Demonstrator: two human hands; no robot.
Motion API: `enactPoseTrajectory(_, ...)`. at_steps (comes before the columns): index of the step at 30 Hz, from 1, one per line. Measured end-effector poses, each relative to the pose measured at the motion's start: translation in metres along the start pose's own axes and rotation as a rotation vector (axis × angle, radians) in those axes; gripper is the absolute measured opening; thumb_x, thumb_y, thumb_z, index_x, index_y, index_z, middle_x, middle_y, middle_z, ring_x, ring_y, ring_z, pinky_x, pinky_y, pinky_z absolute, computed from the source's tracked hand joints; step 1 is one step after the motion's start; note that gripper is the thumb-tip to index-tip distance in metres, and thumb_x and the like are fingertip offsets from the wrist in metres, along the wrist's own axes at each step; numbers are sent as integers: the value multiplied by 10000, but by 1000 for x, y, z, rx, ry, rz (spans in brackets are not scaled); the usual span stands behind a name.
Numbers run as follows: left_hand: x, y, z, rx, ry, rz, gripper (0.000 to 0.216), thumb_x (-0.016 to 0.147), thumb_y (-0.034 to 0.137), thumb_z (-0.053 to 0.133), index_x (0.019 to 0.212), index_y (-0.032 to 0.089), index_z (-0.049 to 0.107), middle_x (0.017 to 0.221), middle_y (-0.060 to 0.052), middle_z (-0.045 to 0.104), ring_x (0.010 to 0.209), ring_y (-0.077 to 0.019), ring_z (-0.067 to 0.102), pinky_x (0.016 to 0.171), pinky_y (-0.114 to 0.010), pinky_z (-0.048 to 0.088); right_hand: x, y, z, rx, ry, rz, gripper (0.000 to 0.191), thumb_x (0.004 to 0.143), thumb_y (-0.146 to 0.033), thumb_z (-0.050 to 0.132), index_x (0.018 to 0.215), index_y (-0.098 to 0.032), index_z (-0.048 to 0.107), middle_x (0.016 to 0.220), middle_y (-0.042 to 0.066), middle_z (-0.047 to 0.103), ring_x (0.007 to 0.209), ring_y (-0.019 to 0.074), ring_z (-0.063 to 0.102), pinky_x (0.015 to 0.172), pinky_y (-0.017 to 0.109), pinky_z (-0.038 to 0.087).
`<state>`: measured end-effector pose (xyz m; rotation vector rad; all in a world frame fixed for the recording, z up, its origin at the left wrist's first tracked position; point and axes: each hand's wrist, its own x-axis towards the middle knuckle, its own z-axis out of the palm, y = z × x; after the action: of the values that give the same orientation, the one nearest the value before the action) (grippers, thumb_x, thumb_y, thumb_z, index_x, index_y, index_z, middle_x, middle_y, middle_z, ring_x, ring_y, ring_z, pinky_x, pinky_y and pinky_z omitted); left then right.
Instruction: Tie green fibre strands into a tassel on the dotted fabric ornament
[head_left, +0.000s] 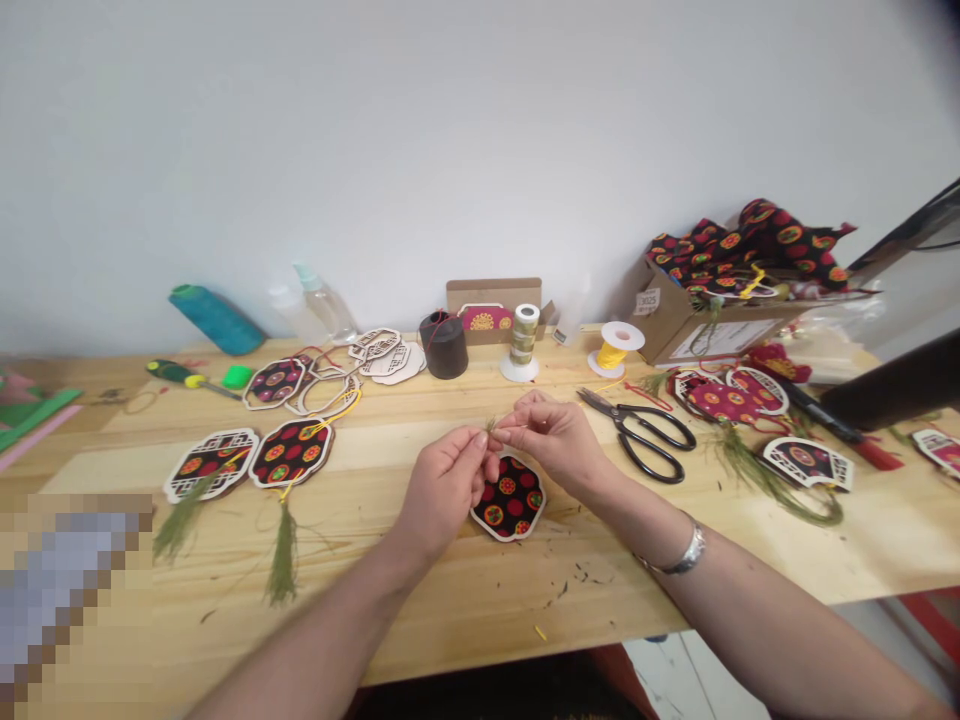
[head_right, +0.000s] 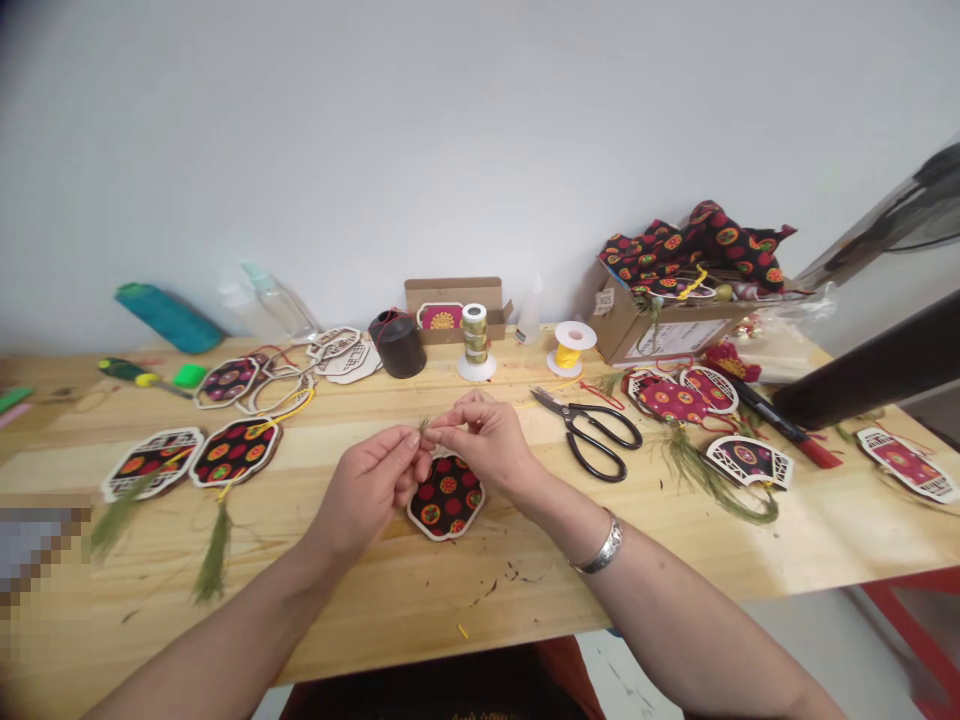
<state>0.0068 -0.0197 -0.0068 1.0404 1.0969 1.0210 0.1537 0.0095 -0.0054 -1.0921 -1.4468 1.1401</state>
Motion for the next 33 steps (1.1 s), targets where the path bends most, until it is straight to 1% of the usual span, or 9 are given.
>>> enactPoseTrajectory(4,-1,3,2,-2,12,-23,230,780,360,572,691,148,582,523,42,453,409,-46,330,378,-171,245,0,0,0,34,-30,17,52,681,-248,701,643,-213,710,676,14,575,682,140,517,677,297,415)
enactPoseTrajectory(8,-2,3,2,22,-4,-13,272,778,375,572,629,148,564,525,38,440,420,-48,318,384,-175,234,-1,2,1,90,-30,51,49,679,-247,703,643,-215,696,679,16,599,696,148,535,686,303,432)
enactPoseTrajectory(14,-2,2,1,91,1,4,249,798,368,543,683,150,581,538,41,437,423,-53,329,396,-183,249,-1,-2,3,105,-20,86,63,649,-236,709,625,-193,670,673,5,592,678,136,534,670,287,422)
enactPoseTrajectory(18,-2,1,-1,119,-7,46,248,820,367,519,689,161,565,535,49,423,410,-48,326,402,-185,245,0,-5,2,105,37,120,117,653,-263,693,602,-177,633,648,-6,580,640,121,501,647,274,396)
enactPoseTrajectory(21,-2,1,-1,100,-11,39,254,815,388,524,704,164,571,536,51,418,410,-49,323,402,-185,245,3,-2,-1,120,105,146,158,683,-325,669,641,-176,640,632,-14,562,607,110,459,617,264,371)
enactPoseTrajectory(23,-2,1,-1,88,-3,26,262,804,403,537,704,164,574,534,51,416,412,-51,326,400,-183,244,4,2,-3,133,127,187,218,715,-387,634,680,-174,660,603,-14,540,570,104,429,574,258,350)
enactPoseTrajectory(26,-3,2,0,65,10,19,266,792,410,550,700,162,576,530,51,408,418,-51,330,399,-177,246,4,5,-4,173,108,249,317,735,-463,595,705,-161,685,565,-11,513,526,96,397,522,251,318)
enactPoseTrajectory(28,-2,2,0,60,14,20,259,794,402,550,702,160,576,533,50,410,424,-49,329,400,-173,248,4,4,-3,199,80,278,339,724,-479,604,696,-154,696,569,-7,525,517,89,394,518,252,313)
enactPoseTrajectory(33,-1,2,0,83,10,21,247,807,387,535,710,163,578,546,44,422,429,-47,329,397,-173,254,2,-2,-2,243,-6,337,238,643,-394,708,705,-165,721,629,-1,622,513,70,402,526,245,314)
